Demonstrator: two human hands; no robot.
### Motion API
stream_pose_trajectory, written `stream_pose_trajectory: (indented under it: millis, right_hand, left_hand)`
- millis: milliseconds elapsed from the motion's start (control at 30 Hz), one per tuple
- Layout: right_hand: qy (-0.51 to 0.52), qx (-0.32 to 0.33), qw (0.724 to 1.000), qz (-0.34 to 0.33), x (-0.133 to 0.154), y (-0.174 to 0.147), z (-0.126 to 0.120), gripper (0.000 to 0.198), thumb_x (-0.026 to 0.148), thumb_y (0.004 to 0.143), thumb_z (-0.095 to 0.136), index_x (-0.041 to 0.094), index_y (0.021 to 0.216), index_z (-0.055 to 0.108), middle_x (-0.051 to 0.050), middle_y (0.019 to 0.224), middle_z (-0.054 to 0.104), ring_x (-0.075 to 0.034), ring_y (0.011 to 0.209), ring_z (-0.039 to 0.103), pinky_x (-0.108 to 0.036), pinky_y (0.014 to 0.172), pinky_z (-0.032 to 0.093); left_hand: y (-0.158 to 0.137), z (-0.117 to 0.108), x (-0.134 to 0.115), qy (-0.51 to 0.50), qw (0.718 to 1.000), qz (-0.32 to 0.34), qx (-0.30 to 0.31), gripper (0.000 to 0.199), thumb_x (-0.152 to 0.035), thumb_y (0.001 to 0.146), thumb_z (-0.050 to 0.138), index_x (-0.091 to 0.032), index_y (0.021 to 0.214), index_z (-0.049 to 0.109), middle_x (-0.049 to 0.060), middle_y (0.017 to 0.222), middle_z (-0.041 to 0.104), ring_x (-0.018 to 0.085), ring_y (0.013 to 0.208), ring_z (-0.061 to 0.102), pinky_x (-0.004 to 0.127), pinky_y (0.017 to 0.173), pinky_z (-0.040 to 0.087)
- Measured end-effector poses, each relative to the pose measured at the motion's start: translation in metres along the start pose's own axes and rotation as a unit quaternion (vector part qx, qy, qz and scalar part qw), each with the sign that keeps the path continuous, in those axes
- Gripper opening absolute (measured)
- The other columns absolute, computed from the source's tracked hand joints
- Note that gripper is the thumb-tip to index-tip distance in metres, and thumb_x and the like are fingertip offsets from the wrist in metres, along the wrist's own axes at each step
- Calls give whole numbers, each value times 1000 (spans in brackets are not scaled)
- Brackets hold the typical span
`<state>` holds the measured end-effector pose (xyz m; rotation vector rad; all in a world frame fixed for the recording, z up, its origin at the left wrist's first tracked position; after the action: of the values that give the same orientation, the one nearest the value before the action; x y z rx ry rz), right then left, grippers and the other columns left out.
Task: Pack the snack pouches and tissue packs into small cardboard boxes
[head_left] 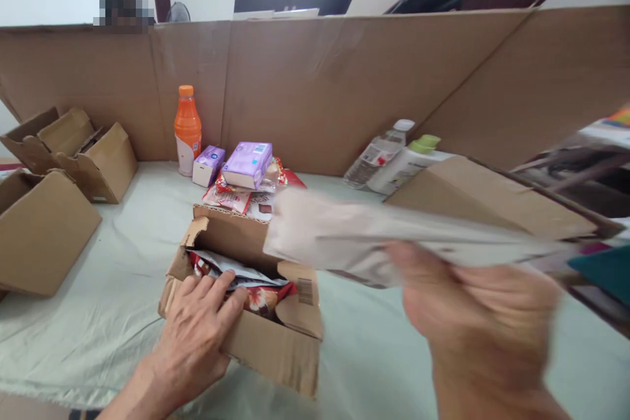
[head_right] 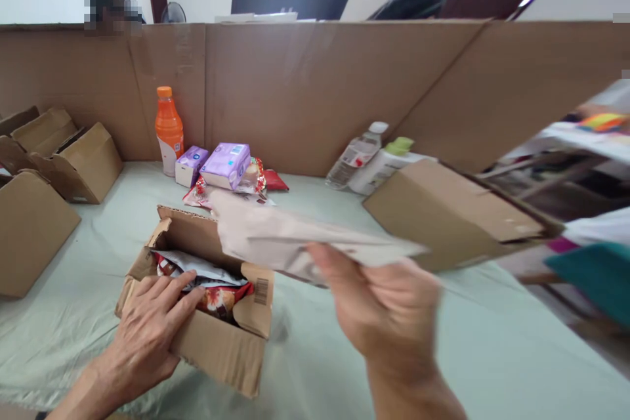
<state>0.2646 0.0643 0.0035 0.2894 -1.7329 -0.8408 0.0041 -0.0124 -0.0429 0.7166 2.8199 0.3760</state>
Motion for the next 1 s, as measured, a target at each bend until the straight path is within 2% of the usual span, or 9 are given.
stream_pose_trajectory:
  millis: [67,133,233,333,433,567,700,867,1000]
  right_hand:
    - [-27,110,990,-89,-2,3,13,11,31,89,72,36,95,80,0,84,79,-22,71,75,-35,65,63]
    - [-47,194,968,-149,1,6,29,17,29,94,64,33,101,79,-1,86,80,-21,71,75,-32,65,62]
    - [-72,243,946,-203,10,9,50,18,27,98,57,30,98,75,-2,83,78,-19,71,74,-29,66,60]
    - [-77,259,934,-232,15,11,65,24,22,100,53,26,83,69,0,70,71,-14,58,66,-24,58,52]
    - [-75,261,934,-231,13,11,73,31,22,103,49,24,74,61,2,62,63,-12,51,57,-22,52,44]
    - [-108,256,929,-245,8,11,76,32,28,105,47,24,78,66,3,55,55,-13,46,50,-25,49,40]
    - [-122,243,929,-251,4,12,72,36,32,106,46,24,80,69,2,55,57,-12,44,48,-25,47,39]
    - [-114,227,938,-236,0,9,64,27,30,104,50,24,89,72,2,60,65,-13,46,56,-24,46,44]
    - [-88,254,932,-243,3,10,61,21,18,101,52,21,96,73,-4,81,77,-16,67,72,-24,60,56]
  left_hand:
    - [1,0,0,-2,1000,-3,8,71,-7,65,57,-20,134,54,13,143,60,32,112,59,47,96,40]
    - [2,0,0,-7,1000,-4,15,70,-8,64,58,-20,133,55,12,142,61,31,111,60,46,95,41]
    - [3,-2,0,-12,1000,-6,10,70,-8,63,58,-21,132,56,11,141,62,30,108,60,45,92,41]
    - [3,-2,0,-6,1000,-7,4,69,-8,64,58,-20,132,55,12,140,62,30,106,60,45,90,41]
    - [2,0,0,-5,1000,-1,7,71,-9,64,59,-20,133,54,12,141,61,30,106,60,45,90,41]
    - [2,0,0,-5,1000,1,17,74,-9,63,60,-20,135,52,13,143,60,31,108,60,45,89,40]
    - [2,-1,0,-2,1000,0,11,71,-8,65,60,-19,134,52,13,142,61,31,107,60,45,89,40]
    - [2,0,0,-2,1000,6,6,73,-8,63,60,-20,135,51,13,143,61,31,106,60,45,89,40]
    - [4,-2,0,4,1000,9,17,76,-9,62,60,-19,136,50,14,145,59,31,106,61,45,88,41]
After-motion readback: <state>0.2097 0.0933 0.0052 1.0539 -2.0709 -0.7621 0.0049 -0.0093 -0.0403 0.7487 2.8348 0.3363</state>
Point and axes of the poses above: each hand's wrist, its own y-axis towards the middle knuckle, its own z-axis out of the palm, x = y × z, the point moved 1 cm from there along y, towards the middle knuckle
